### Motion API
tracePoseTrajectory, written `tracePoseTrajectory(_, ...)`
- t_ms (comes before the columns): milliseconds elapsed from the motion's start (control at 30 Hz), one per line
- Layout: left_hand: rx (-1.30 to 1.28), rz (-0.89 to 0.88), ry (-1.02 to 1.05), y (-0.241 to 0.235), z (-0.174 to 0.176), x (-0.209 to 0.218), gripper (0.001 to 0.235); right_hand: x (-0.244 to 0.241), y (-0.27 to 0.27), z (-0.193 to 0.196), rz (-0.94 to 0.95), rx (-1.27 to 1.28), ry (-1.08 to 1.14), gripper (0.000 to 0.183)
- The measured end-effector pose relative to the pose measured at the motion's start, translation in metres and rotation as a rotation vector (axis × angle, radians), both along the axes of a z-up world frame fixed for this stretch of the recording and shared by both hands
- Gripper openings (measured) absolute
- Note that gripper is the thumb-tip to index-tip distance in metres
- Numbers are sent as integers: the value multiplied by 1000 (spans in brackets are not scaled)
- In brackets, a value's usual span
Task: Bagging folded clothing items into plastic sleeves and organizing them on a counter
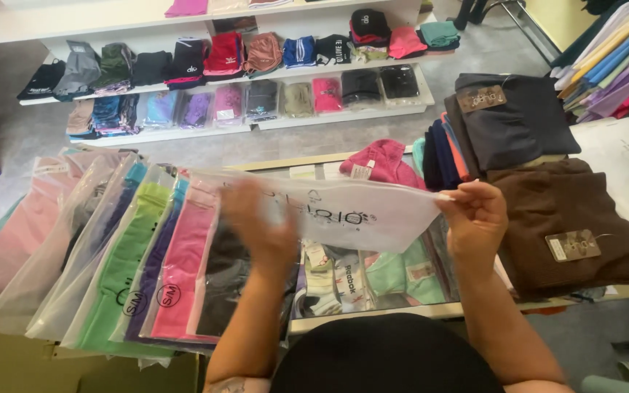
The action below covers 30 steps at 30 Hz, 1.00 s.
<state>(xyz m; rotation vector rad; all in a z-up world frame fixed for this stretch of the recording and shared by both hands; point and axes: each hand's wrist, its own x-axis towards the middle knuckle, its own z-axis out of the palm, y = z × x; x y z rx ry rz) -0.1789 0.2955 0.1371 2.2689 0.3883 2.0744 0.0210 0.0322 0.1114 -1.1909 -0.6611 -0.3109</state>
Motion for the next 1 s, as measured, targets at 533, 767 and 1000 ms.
tracePoseTrajectory(533,-231,-743,224,-93,9,102,15,-23,23,-3,112,-139,155,22)
tracePoseTrajectory(767,-214,-610,245,-77,1,89,10,-7,9,-15,102,-123,107,18)
tracePoseTrajectory(1000,-247,-540,274,-62,-3,82,13,-5,-9,-34,81,-53,115,20)
